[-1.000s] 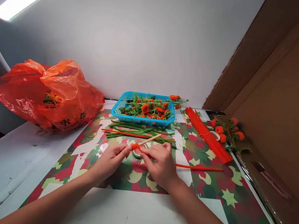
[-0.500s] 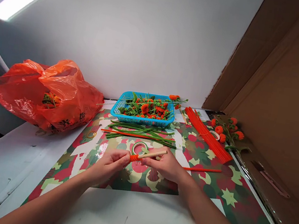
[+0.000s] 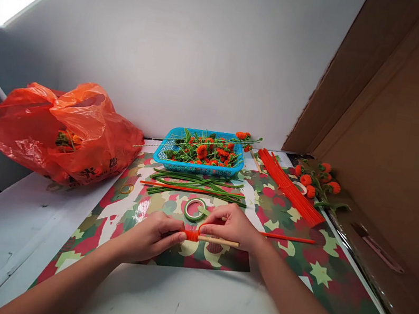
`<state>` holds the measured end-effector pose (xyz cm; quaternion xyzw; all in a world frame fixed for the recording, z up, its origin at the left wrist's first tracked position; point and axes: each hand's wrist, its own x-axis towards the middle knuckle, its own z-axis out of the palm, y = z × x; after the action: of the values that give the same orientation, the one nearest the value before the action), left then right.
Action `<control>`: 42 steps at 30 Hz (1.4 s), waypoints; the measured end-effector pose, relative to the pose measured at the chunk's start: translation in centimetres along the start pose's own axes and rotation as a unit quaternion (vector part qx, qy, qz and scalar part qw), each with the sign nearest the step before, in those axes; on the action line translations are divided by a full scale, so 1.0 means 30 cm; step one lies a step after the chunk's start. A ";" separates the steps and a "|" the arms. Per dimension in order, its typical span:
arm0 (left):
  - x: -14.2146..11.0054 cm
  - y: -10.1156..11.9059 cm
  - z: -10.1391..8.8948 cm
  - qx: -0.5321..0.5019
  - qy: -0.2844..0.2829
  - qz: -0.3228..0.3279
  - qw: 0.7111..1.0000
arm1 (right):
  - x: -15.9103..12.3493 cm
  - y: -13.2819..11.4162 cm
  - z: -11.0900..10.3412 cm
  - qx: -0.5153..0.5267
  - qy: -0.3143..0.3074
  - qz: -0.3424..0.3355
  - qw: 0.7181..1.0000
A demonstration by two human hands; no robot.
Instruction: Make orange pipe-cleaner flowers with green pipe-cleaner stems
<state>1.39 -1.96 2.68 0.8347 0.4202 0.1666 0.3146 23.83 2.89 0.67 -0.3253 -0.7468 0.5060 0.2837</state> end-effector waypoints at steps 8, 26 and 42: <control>-0.005 -0.009 -0.011 0.011 -0.014 0.000 1.000 | 0.001 -0.031 0.026 -0.033 0.034 -0.034 0.998; 0.021 -0.011 0.019 0.102 0.086 -0.137 0.982 | -0.010 -0.057 0.056 -0.285 0.160 -0.141 0.935; 0.024 0.007 0.079 -0.020 0.234 -0.149 0.960 | -0.004 -0.045 0.136 -0.085 0.293 -0.024 0.952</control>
<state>3.21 -2.39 1.05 0.6937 0.5981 0.3175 0.2455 20.58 0.09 0.59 -0.4638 -0.6789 0.3162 0.4734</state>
